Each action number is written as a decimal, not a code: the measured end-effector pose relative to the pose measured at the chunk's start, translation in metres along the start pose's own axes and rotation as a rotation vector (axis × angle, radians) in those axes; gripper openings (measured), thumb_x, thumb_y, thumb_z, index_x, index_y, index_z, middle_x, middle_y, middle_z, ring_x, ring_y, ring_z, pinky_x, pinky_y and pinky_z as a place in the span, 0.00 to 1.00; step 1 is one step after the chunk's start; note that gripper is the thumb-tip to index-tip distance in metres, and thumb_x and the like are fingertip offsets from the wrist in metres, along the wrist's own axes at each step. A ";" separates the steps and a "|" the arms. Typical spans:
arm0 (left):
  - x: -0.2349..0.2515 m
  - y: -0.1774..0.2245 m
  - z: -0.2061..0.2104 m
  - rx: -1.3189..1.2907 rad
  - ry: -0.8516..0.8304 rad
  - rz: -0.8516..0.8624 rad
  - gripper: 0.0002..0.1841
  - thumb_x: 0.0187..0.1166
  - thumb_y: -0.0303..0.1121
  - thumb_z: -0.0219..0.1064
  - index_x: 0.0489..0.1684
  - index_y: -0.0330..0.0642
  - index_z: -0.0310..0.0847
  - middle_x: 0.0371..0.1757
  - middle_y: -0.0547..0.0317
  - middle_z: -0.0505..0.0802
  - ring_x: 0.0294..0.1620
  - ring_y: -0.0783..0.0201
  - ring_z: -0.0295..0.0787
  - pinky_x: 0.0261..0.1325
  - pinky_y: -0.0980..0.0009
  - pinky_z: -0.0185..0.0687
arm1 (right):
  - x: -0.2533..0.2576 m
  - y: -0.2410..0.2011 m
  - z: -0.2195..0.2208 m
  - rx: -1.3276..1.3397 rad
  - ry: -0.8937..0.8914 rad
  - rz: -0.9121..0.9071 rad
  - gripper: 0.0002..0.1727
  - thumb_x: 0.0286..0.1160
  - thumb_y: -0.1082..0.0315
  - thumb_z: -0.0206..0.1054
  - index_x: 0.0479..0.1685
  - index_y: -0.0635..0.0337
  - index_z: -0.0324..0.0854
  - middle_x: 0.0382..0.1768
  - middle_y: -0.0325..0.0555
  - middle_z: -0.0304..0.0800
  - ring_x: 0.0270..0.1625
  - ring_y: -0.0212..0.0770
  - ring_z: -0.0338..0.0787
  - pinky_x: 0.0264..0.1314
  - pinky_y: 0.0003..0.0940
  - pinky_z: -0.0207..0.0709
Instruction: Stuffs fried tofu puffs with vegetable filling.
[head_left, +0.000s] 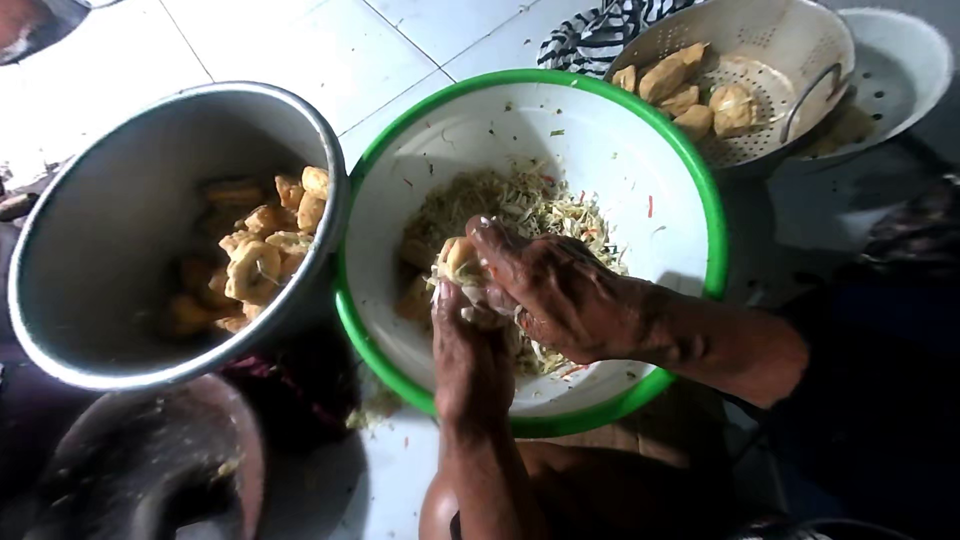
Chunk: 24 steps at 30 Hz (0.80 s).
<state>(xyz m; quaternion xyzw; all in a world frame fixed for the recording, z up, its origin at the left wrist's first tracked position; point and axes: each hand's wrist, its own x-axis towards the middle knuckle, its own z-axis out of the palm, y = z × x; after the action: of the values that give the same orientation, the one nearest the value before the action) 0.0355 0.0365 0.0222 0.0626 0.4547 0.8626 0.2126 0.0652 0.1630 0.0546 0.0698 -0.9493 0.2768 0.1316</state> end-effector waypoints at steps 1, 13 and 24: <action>0.000 -0.002 0.000 0.018 -0.011 0.031 0.17 0.93 0.46 0.42 0.53 0.57 0.79 0.42 0.75 0.92 0.47 0.80 0.90 0.52 0.79 0.87 | 0.001 0.000 0.001 -0.020 0.015 -0.011 0.29 0.75 0.67 0.62 0.75 0.74 0.72 0.26 0.48 0.84 0.26 0.47 0.86 0.25 0.43 0.76; 0.006 0.001 -0.003 -0.126 0.025 -0.017 0.15 0.91 0.43 0.49 0.56 0.52 0.81 0.46 0.66 0.93 0.49 0.72 0.91 0.52 0.72 0.89 | 0.010 0.015 -0.004 0.295 -0.100 0.019 0.30 0.82 0.70 0.58 0.84 0.69 0.67 0.66 0.58 0.87 0.66 0.43 0.89 0.71 0.36 0.79; 0.000 -0.001 0.002 0.013 0.061 0.013 0.17 0.92 0.38 0.41 0.43 0.56 0.79 0.36 0.75 0.91 0.41 0.79 0.89 0.48 0.78 0.87 | 0.005 0.010 0.006 0.179 0.035 0.052 0.21 0.80 0.69 0.59 0.69 0.72 0.77 0.36 0.53 0.89 0.36 0.45 0.89 0.37 0.39 0.83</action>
<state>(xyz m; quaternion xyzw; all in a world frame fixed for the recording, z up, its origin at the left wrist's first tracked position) 0.0360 0.0388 0.0224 0.0406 0.4662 0.8626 0.1924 0.0569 0.1679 0.0461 0.0520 -0.9198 0.3649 0.1345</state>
